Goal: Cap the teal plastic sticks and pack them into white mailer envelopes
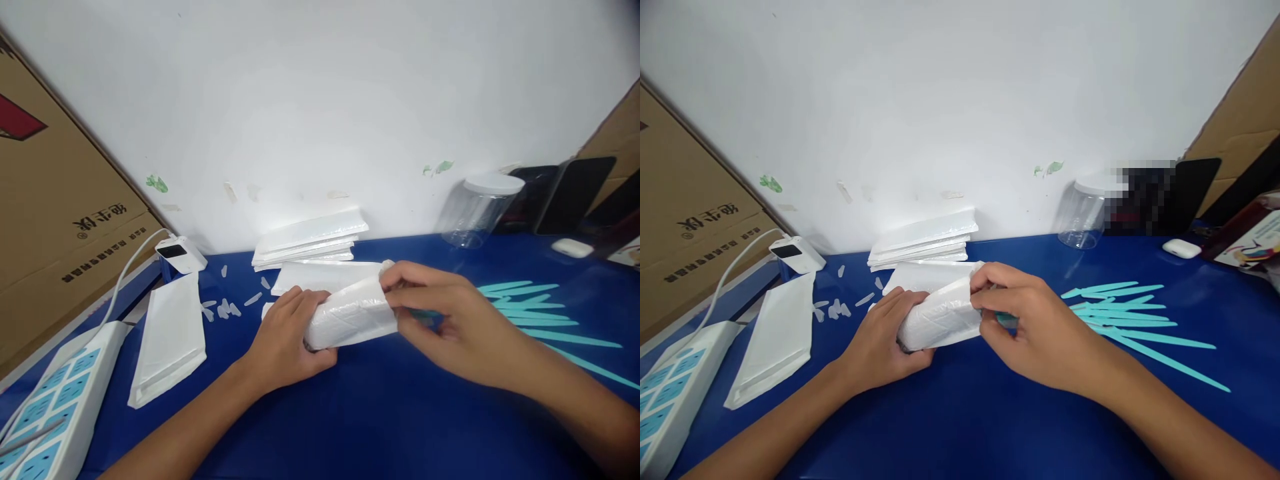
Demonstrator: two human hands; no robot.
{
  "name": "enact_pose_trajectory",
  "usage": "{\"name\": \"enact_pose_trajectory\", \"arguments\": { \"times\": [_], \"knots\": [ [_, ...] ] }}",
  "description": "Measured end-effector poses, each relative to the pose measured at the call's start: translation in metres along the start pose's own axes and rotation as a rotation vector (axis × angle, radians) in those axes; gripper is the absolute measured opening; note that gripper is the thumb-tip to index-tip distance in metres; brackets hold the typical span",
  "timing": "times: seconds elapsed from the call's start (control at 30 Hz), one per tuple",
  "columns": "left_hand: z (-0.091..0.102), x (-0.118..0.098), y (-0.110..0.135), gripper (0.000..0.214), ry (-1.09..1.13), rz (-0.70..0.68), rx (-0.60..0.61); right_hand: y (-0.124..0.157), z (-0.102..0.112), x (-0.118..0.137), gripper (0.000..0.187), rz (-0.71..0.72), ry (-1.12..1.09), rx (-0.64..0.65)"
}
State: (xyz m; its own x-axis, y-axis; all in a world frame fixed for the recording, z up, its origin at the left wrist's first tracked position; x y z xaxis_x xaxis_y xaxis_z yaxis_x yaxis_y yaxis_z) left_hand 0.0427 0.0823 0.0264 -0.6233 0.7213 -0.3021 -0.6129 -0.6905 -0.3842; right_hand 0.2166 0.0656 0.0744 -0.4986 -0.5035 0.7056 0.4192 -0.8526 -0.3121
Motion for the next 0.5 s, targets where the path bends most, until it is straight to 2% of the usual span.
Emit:
{"name": "enact_pose_trajectory", "arguments": {
  "times": [0.1,0.2,0.27,0.33,0.37,0.4,0.43,0.5],
  "knots": [
    [0.003,-0.002,0.001,0.062,0.017,-0.012,-0.036,-0.001,0.010,-0.001,0.018,0.006,-0.053,-0.091],
    [0.010,-0.001,0.003,0.063,0.038,0.016,-0.120,0.002,0.025,0.001,0.016,0.011,-0.119,-0.268],
    [0.021,0.003,0.006,0.064,0.035,0.058,-0.233,0.010,0.040,0.008,0.014,0.069,-0.109,-0.458],
    [0.036,0.010,0.012,0.064,0.046,0.135,-0.386,0.025,0.056,0.021,0.019,0.174,-0.066,-0.677],
    [0.043,0.014,0.015,0.064,0.072,0.180,-0.466,0.031,0.061,0.025,0.022,0.210,-0.047,-0.744],
    [0.049,0.018,0.019,0.063,0.111,0.221,-0.542,0.033,0.060,0.027,0.021,0.225,-0.030,-0.751],
    [0.054,0.020,0.022,0.062,0.157,0.252,-0.612,0.030,0.055,0.026,0.018,0.217,-0.014,-0.701],
    [0.059,0.019,0.027,0.058,0.247,0.278,-0.717,0.017,0.031,0.022,0.013,0.167,0.000,-0.478]
  ]
}}
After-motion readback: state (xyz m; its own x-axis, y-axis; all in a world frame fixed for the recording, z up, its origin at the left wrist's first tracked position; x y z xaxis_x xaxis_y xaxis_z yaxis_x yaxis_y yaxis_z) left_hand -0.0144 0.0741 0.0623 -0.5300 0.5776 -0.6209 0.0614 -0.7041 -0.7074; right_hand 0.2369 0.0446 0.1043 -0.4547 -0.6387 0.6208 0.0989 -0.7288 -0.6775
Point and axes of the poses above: each hand's wrist, its own y-axis away from the middle knuckle, its own z-axis out of the back of the hand, x = y × z, the point moved 10 cm from there along -y, towards the middle knuckle, and after that the axes turned 5 degrees about -z, right-handed, at the moved point
